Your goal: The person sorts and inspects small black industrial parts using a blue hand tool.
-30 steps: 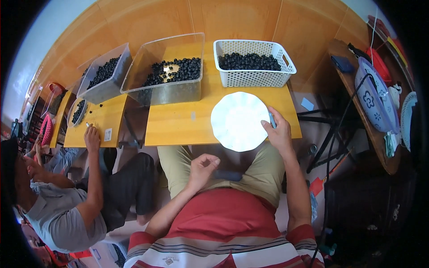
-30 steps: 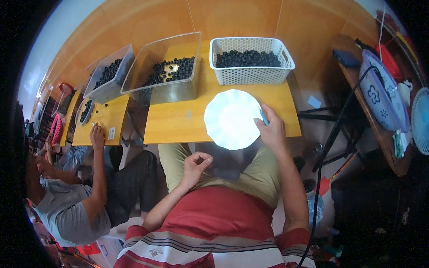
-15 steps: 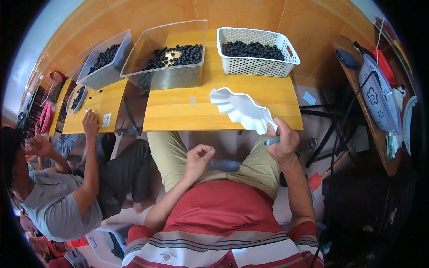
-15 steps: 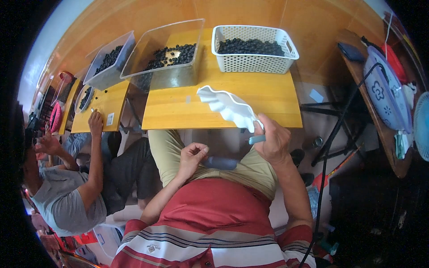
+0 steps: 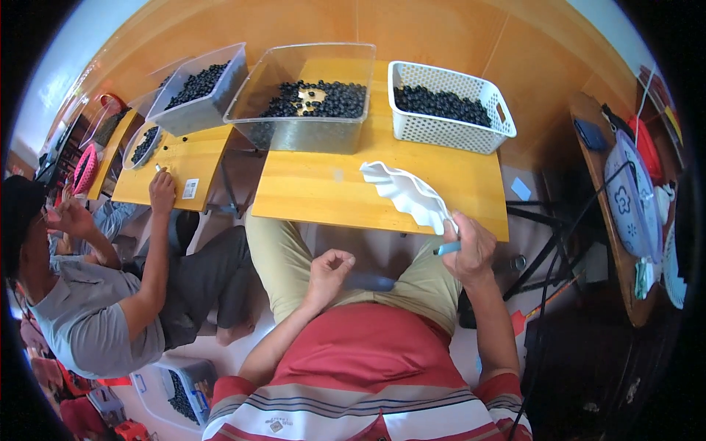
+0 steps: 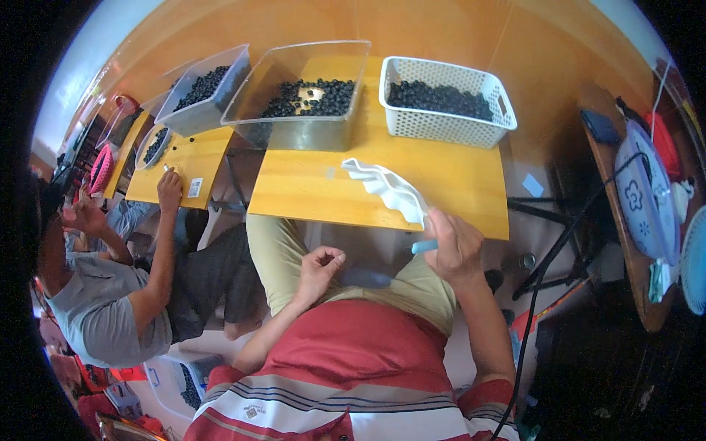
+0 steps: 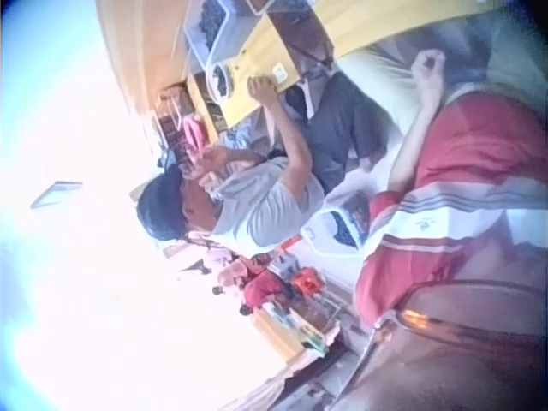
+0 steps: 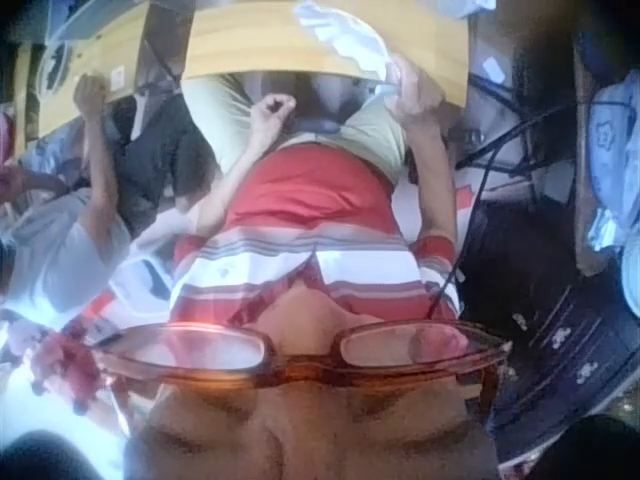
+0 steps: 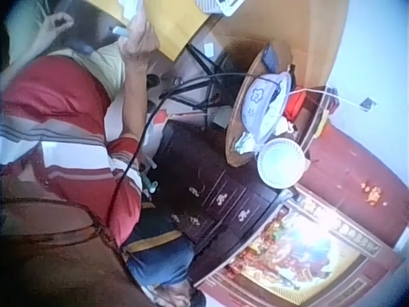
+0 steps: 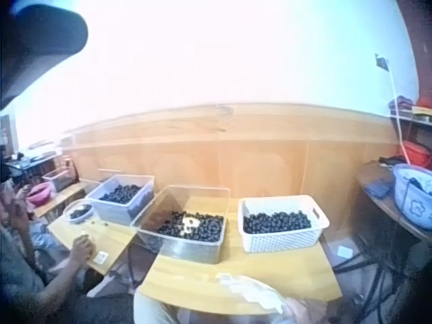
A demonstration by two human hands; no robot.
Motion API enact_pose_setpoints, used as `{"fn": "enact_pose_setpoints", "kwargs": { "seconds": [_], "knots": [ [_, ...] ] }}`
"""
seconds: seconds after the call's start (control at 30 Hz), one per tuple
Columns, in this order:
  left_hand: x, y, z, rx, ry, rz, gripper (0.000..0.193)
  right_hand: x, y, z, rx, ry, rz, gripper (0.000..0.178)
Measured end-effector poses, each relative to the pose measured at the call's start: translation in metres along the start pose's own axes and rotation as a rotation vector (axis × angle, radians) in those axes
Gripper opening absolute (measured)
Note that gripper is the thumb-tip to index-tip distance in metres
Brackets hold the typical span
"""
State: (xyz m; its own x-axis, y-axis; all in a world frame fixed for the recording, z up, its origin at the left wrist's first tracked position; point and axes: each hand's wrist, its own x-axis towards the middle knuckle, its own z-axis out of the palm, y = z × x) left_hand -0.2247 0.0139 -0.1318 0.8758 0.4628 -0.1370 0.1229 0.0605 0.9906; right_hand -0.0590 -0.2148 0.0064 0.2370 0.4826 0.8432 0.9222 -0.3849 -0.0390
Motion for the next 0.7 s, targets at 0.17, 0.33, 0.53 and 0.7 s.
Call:
{"fn": "enact_pose_setpoints", "kwargs": {
  "seconds": [0.17, 0.33, 0.53, 0.7],
  "knots": [
    [0.001, 0.002, -0.008, 0.037, 0.043, -0.058, 0.014, 0.014, 0.005, 0.007, 0.040, -0.046, 0.007, 0.038],
    [0.001, 0.008, -0.010, 0.070, 0.112, -0.020, 0.014, 0.022, 0.013, 0.015, 0.122, -0.075, 0.160, 0.040],
    [0.006, 0.026, -0.010, 0.273, 0.160, 0.278, 0.014, 0.038, 0.025, 0.024, 0.242, -0.012, 0.340, 0.034],
    [0.021, 0.028, -0.014, 0.423, 0.177, 0.708, 0.016, 0.128, 0.032, 0.051, 0.463, 0.082, 0.309, 0.034]
  ]
}}
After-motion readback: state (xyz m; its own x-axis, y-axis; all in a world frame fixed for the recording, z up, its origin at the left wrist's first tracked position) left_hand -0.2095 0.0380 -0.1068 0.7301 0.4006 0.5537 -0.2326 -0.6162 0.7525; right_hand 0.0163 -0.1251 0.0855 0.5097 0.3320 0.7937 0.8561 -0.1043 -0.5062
